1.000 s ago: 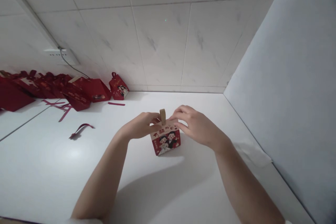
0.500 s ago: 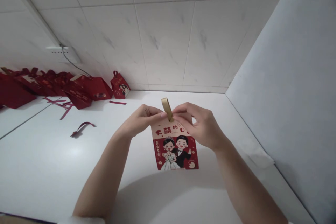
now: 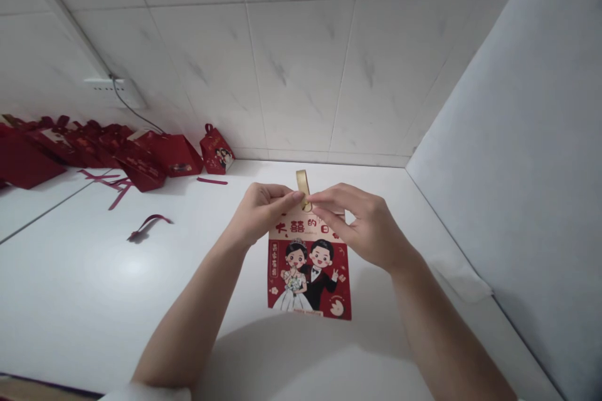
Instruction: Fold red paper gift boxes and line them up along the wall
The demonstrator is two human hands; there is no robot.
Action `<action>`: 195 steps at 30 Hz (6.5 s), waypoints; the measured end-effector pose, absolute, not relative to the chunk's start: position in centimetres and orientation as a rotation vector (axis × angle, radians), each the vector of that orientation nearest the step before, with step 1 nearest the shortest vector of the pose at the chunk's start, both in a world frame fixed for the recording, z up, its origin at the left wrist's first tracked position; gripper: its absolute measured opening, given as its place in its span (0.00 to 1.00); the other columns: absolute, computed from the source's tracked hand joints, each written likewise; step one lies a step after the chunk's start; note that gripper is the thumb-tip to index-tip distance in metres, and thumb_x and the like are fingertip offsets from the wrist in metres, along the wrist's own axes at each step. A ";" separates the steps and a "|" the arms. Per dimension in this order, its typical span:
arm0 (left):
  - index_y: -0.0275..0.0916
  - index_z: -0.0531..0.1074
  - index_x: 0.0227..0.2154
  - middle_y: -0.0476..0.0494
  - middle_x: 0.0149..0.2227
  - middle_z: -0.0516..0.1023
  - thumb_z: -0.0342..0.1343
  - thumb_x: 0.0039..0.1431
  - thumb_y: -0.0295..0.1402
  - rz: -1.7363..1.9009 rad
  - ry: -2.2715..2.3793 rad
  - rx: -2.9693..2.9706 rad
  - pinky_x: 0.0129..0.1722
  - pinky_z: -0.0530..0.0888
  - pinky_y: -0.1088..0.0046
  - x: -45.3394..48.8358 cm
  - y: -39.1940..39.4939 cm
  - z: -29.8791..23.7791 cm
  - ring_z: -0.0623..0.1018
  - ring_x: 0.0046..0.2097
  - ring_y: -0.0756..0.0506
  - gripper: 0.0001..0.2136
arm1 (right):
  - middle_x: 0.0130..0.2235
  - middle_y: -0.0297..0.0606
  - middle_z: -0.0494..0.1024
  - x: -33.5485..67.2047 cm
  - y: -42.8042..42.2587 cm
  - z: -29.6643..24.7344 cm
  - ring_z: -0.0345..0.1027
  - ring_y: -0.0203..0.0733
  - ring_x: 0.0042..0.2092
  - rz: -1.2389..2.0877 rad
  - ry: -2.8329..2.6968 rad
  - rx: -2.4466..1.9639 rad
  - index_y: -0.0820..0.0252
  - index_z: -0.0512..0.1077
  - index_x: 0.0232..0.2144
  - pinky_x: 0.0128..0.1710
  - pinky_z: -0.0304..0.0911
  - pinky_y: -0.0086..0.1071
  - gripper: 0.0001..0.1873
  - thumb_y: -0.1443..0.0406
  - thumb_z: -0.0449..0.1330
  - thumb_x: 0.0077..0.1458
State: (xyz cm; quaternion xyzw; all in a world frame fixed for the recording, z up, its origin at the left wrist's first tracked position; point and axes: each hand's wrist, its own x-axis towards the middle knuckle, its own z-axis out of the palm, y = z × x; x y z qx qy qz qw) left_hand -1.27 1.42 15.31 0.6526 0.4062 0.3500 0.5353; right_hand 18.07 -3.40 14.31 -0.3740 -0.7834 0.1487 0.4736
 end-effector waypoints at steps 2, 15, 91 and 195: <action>0.33 0.75 0.26 0.52 0.17 0.67 0.60 0.53 0.43 0.842 0.979 1.565 0.18 0.58 0.82 -1.3 1.3 15.4 0.62 0.19 0.57 0.15 | 0.38 0.36 0.76 18.0 -3.4 14.2 0.70 0.37 0.38 0.366 -1.913 -0.917 0.54 0.72 0.43 0.37 0.67 0.33 0.10 0.68 0.56 0.59; 0.33 0.76 0.27 0.48 0.21 0.72 0.57 0.54 0.46 0.915 1.076 1.713 0.21 0.61 0.79 -1.4 1.2 15.4 0.66 0.22 0.54 0.18 | 0.40 0.36 0.76 18.0 -2.9 13.9 0.71 0.41 0.43 0.352 -1.919 -0.901 0.54 0.71 0.33 0.43 0.67 0.37 0.04 0.68 0.56 0.58; 0.39 0.75 0.36 0.48 0.30 0.79 0.53 0.56 0.29 0.242 0.811 2.486 0.28 0.66 0.79 -2.8 0.0 17.2 0.74 0.29 0.52 0.08 | 0.32 0.31 0.74 18.8 -3.1 14.3 0.67 0.33 0.33 0.738 -2.167 -1.089 0.57 0.71 0.29 0.33 0.61 0.28 0.04 0.69 0.58 0.54; 0.36 0.75 0.35 0.45 0.32 0.78 0.52 0.59 0.29 0.393 0.450 2.393 0.31 0.68 0.79 -2.6 0.3 17.0 0.73 0.30 0.52 0.07 | 0.31 0.33 0.71 19.4 -3.9 15.3 0.63 0.35 0.32 0.770 -2.304 -0.824 0.58 0.66 0.29 0.31 0.58 0.29 0.05 0.70 0.55 0.57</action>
